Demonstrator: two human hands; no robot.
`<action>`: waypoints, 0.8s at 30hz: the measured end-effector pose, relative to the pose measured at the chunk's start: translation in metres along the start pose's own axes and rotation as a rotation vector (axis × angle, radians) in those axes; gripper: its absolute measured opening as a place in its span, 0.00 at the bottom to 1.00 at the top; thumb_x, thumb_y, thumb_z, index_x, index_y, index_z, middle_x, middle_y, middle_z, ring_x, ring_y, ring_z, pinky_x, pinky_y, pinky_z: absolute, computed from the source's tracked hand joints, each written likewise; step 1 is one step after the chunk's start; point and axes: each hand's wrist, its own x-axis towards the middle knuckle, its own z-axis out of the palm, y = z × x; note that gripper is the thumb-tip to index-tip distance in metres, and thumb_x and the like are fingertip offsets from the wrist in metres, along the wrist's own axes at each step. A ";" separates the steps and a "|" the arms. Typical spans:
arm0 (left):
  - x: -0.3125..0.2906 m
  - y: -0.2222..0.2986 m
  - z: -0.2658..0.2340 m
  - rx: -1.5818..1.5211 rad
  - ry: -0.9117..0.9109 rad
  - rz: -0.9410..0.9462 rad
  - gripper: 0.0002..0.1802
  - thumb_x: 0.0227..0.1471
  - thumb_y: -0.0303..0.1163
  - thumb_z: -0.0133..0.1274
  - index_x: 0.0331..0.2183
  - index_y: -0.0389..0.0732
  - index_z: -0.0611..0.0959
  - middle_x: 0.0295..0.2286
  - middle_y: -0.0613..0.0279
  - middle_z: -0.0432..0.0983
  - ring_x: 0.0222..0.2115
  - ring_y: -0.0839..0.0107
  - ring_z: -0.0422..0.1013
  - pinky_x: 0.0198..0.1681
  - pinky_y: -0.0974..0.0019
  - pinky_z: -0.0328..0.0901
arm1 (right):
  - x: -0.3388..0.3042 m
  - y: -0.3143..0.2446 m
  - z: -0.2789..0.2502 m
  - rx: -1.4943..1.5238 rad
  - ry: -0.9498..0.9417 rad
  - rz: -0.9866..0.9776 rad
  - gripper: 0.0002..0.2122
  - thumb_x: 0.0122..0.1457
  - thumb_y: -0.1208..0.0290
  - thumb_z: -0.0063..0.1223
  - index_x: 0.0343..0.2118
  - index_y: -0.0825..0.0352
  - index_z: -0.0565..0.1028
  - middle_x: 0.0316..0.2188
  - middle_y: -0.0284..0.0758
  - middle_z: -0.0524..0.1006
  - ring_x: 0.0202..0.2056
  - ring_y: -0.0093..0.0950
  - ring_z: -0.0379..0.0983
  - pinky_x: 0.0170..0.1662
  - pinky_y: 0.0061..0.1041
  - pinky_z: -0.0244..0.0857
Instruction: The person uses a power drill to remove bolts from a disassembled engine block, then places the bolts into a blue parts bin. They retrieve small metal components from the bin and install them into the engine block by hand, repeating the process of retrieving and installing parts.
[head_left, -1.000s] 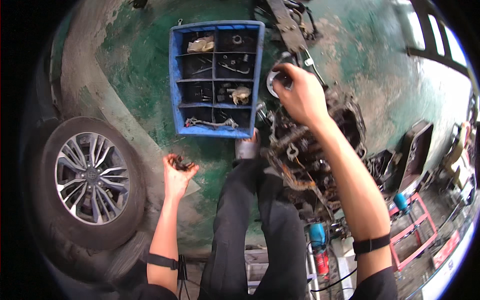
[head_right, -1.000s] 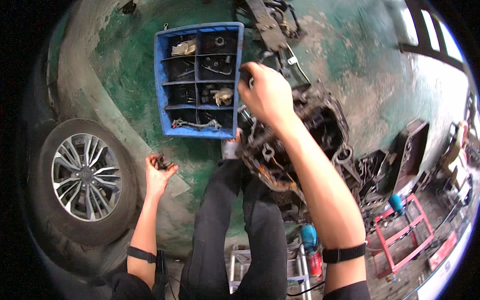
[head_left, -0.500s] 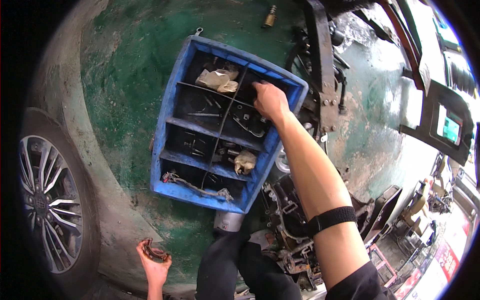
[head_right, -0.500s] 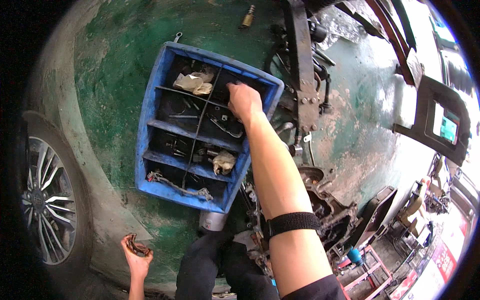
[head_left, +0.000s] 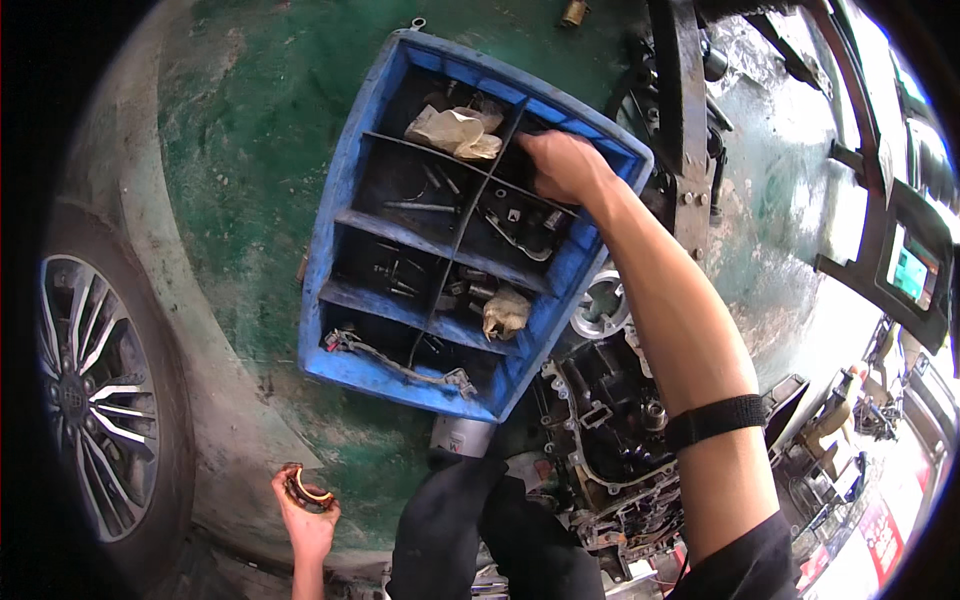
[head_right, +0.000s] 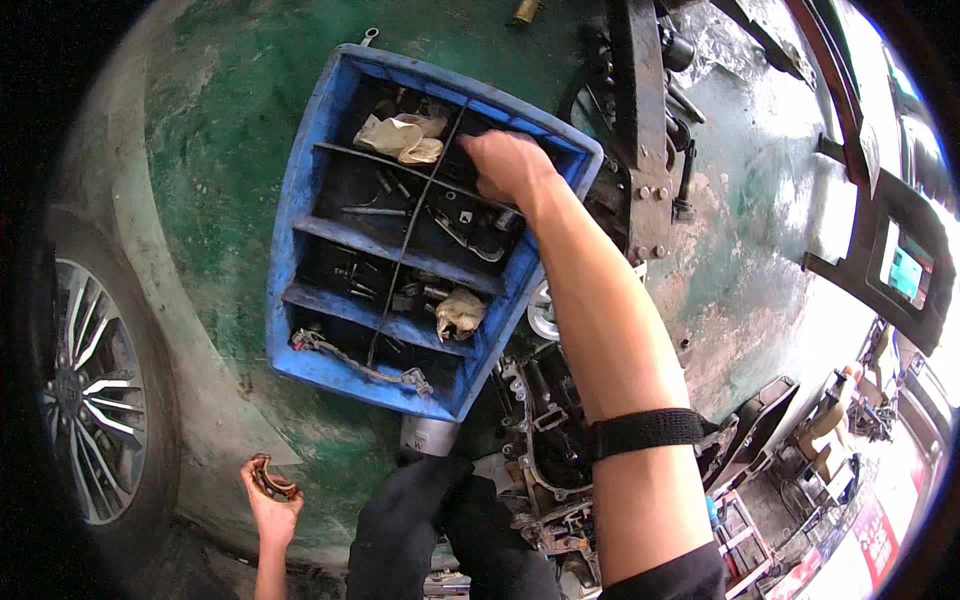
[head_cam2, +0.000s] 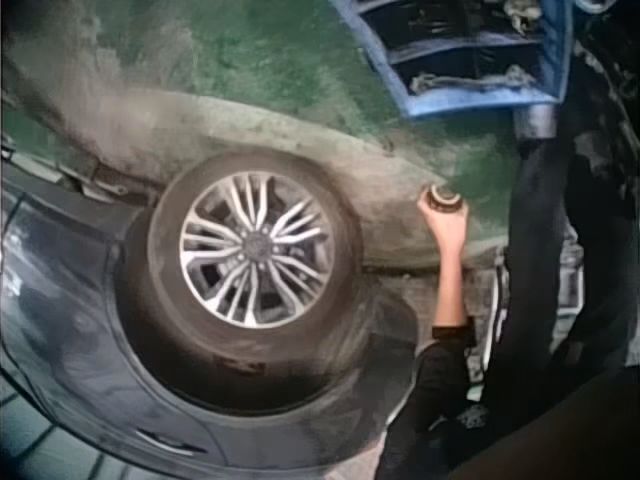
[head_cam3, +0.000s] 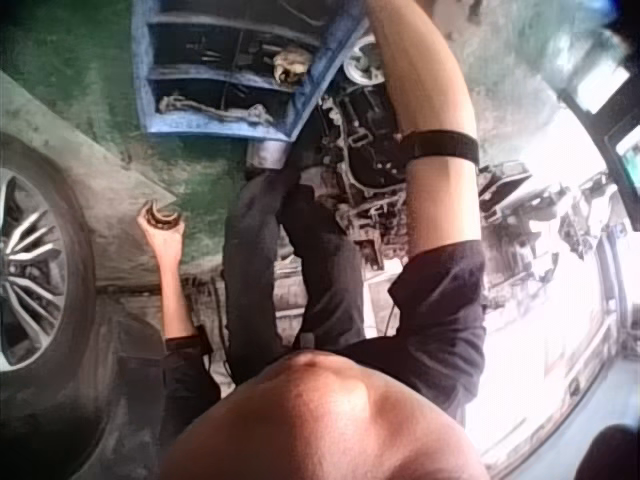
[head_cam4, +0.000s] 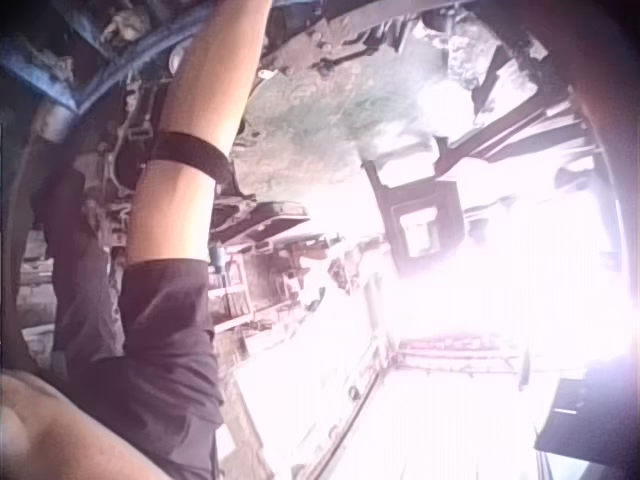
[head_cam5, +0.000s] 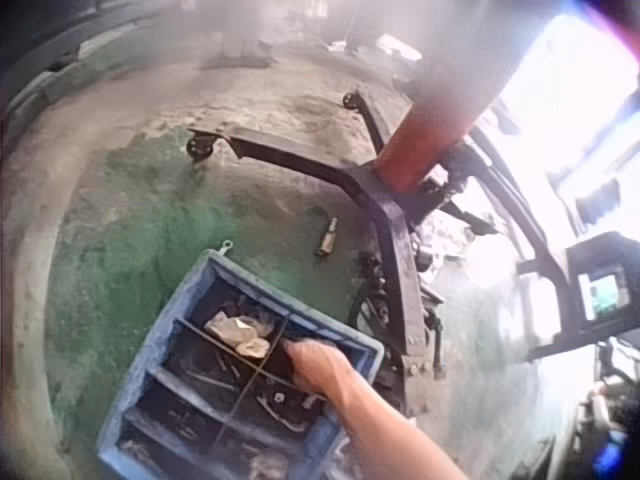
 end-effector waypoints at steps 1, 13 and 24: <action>0.000 0.000 0.002 0.026 -0.002 0.012 0.44 0.27 0.13 0.57 0.50 0.40 0.60 0.45 0.61 0.62 0.32 0.73 0.66 0.37 0.70 0.65 | 0.000 -0.001 0.000 -0.034 -0.005 -0.001 0.20 0.42 0.77 0.56 0.44 0.65 0.73 0.33 0.45 0.78 0.39 0.42 0.75 0.41 0.37 0.71; 0.005 0.019 0.002 -0.188 -0.052 0.054 0.46 0.28 0.07 0.50 0.52 0.44 0.59 0.50 0.60 0.60 0.32 0.72 0.68 0.32 0.70 0.66 | -0.005 0.001 0.012 -0.123 0.045 0.139 0.07 0.44 0.69 0.56 0.25 0.65 0.79 0.27 0.43 0.79 0.32 0.40 0.78 0.36 0.35 0.73; -0.009 0.081 0.026 -0.287 -0.203 0.261 0.56 0.30 0.04 0.46 0.61 0.49 0.51 0.52 0.57 0.57 0.32 0.70 0.71 0.30 0.71 0.67 | -0.020 0.003 0.020 -0.153 0.151 0.214 0.06 0.43 0.70 0.58 0.24 0.66 0.78 0.25 0.43 0.79 0.31 0.40 0.78 0.35 0.35 0.72</action>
